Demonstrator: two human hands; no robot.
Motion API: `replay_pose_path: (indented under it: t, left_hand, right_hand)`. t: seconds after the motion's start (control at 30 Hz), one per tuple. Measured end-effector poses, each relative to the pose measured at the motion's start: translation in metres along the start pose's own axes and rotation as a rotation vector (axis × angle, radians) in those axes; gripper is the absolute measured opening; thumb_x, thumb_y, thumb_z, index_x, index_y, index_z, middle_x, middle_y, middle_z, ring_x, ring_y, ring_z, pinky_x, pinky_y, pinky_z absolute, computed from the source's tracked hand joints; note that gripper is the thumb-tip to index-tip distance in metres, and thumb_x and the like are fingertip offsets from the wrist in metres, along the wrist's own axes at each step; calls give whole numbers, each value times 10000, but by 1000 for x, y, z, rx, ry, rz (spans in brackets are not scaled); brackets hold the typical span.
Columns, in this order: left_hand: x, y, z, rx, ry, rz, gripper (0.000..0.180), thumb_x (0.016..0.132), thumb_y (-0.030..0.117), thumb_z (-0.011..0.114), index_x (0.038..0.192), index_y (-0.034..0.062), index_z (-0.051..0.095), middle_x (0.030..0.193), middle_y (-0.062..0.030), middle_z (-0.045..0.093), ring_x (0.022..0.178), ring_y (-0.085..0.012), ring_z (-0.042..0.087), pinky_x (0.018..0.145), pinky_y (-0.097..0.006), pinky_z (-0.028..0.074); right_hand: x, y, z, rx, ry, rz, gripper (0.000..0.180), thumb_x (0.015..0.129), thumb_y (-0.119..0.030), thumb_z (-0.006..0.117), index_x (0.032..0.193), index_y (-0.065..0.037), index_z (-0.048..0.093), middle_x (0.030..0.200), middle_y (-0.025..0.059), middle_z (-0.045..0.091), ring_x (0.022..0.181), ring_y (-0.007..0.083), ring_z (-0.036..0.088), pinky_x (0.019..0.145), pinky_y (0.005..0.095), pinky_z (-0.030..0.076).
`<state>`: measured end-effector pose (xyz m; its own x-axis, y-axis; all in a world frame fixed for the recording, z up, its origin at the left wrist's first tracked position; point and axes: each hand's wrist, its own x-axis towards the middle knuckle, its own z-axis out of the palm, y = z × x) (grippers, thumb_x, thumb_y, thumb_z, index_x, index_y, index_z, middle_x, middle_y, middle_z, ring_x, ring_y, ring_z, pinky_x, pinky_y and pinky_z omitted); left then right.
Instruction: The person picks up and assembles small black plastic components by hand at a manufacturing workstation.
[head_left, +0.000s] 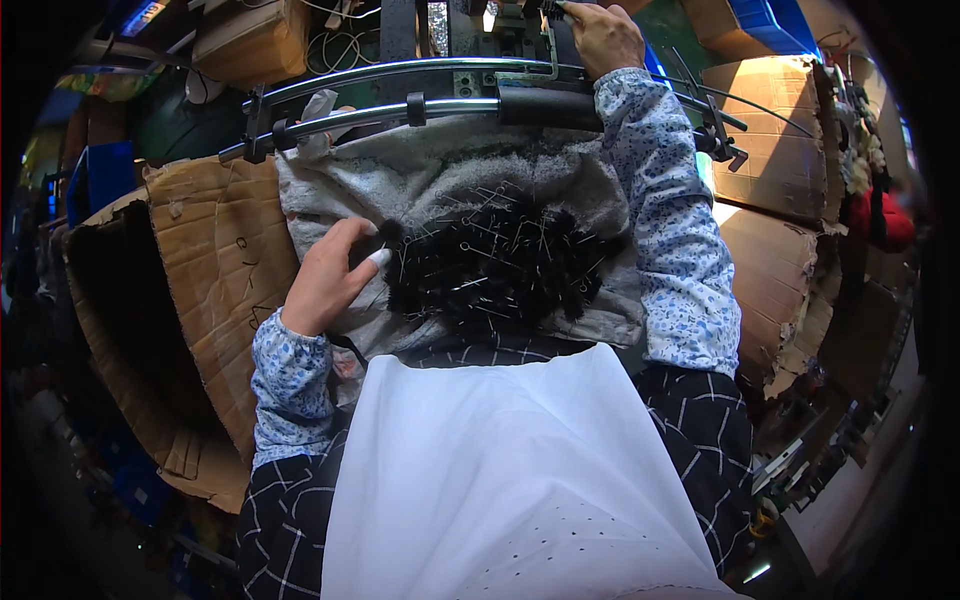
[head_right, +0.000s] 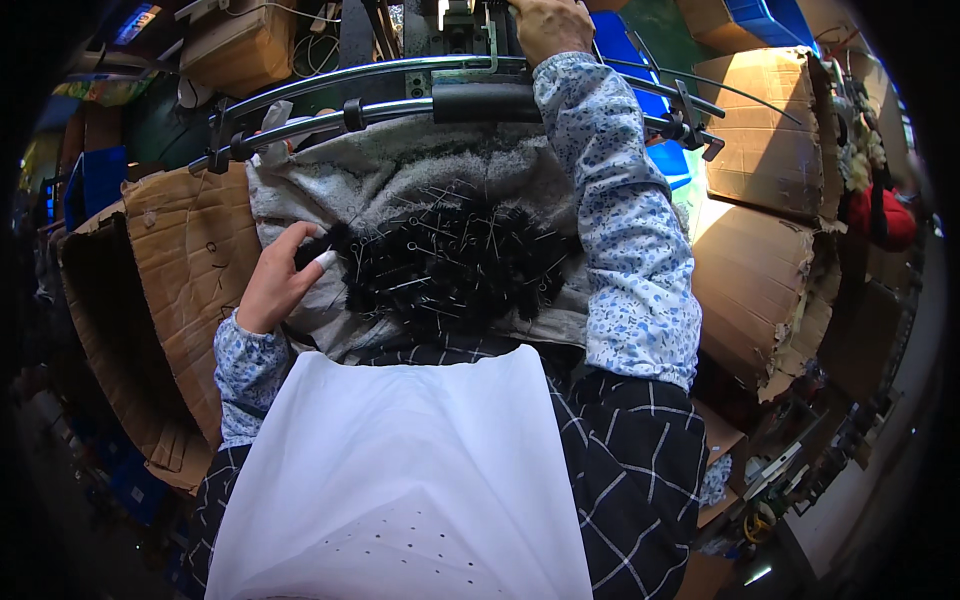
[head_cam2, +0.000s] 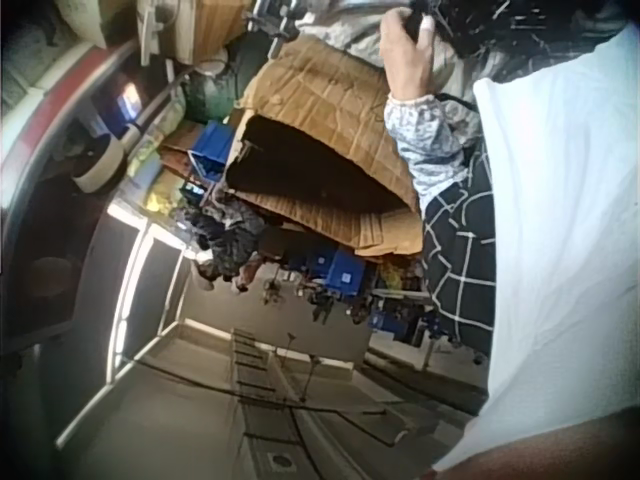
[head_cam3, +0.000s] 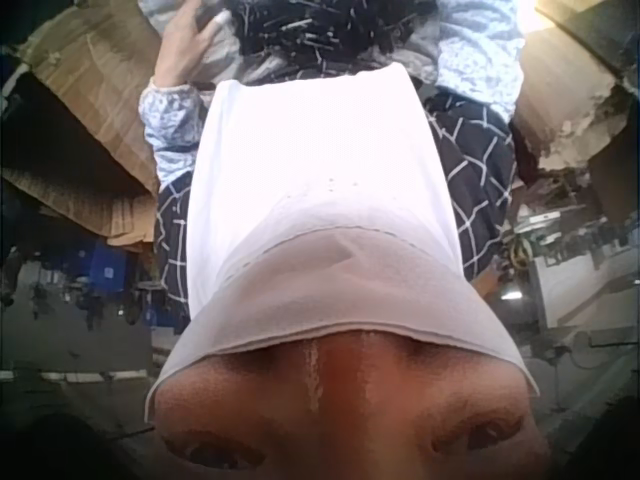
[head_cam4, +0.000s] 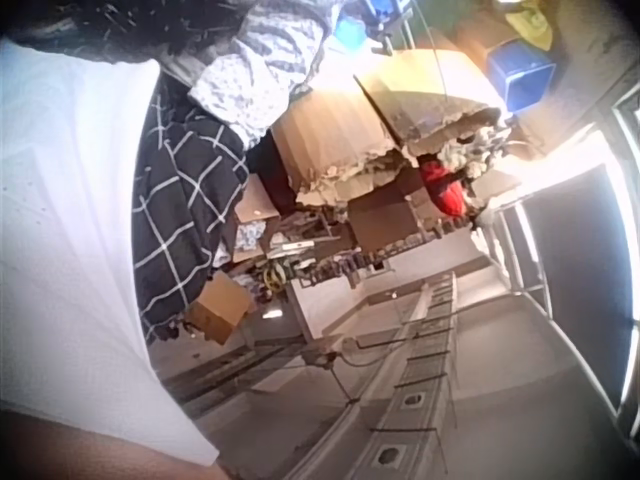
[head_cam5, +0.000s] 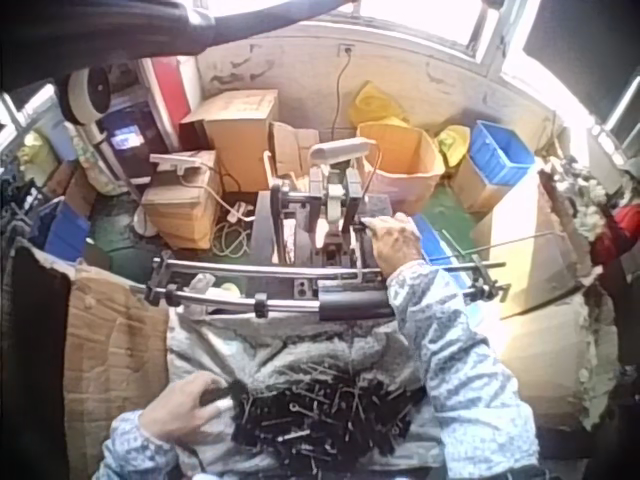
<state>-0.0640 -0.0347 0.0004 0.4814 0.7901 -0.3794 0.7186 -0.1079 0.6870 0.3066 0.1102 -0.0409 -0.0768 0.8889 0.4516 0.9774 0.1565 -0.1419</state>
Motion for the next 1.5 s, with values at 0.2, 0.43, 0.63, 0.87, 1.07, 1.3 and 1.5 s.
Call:
replay_pose_path:
  t: [0.2,0.43,0.63,0.87,1.07,1.3,1.5]
  left_hand:
    - [4,-13,0,-62,136,102,333,777,45,612,1079,4,477,939,-168,577,839,-291,581,758,-320,457]
    - [1,1,-18,-233,127,17,301,778,57,625,1043,24,486,839,-92,602,721,-148,582,654,-265,463]
    - [-2,15,-29,-245,171,86,298,785,20,624,1055,36,499,871,-78,609,773,-147,588,697,-262,476]
    - [9,8,-27,-594,198,226,348,783,5,604,1099,44,464,986,-58,576,927,-132,553,858,-252,427]
    - [18,4,-18,-799,199,289,308,778,4,546,1067,55,453,982,-45,556,901,-108,527,853,-236,411]
    - [40,26,-7,-895,140,364,340,796,54,531,1115,63,412,1005,-60,554,920,-116,521,859,-246,415]
    - [47,37,2,-887,95,382,331,812,9,533,1116,54,410,1012,-51,541,941,-112,513,871,-247,400]
  right_hand:
    - [-8,9,1,79,3,43,276,829,-306,546,1037,-158,651,981,95,635,923,276,582,819,394,440]
    - [-15,9,17,-237,-62,153,373,788,-306,579,1109,-122,624,1093,132,625,1121,304,528,911,441,372]
    - [1,-49,16,-160,-112,148,271,796,-255,562,1001,-106,658,940,79,665,953,257,597,799,415,421]
    - [-2,-40,11,-223,-93,129,273,794,-270,565,1006,-129,663,956,69,667,950,248,604,796,402,410]
    - [-10,28,17,-206,-131,108,331,817,-310,569,1089,-133,636,1026,133,642,1044,297,571,918,430,421]
    - [19,38,-29,-73,-446,180,228,846,-269,497,981,-181,658,944,94,630,952,290,592,810,393,469]
    - [-1,44,-89,-331,164,184,236,826,-248,515,977,-158,673,928,79,638,875,294,610,756,398,478]
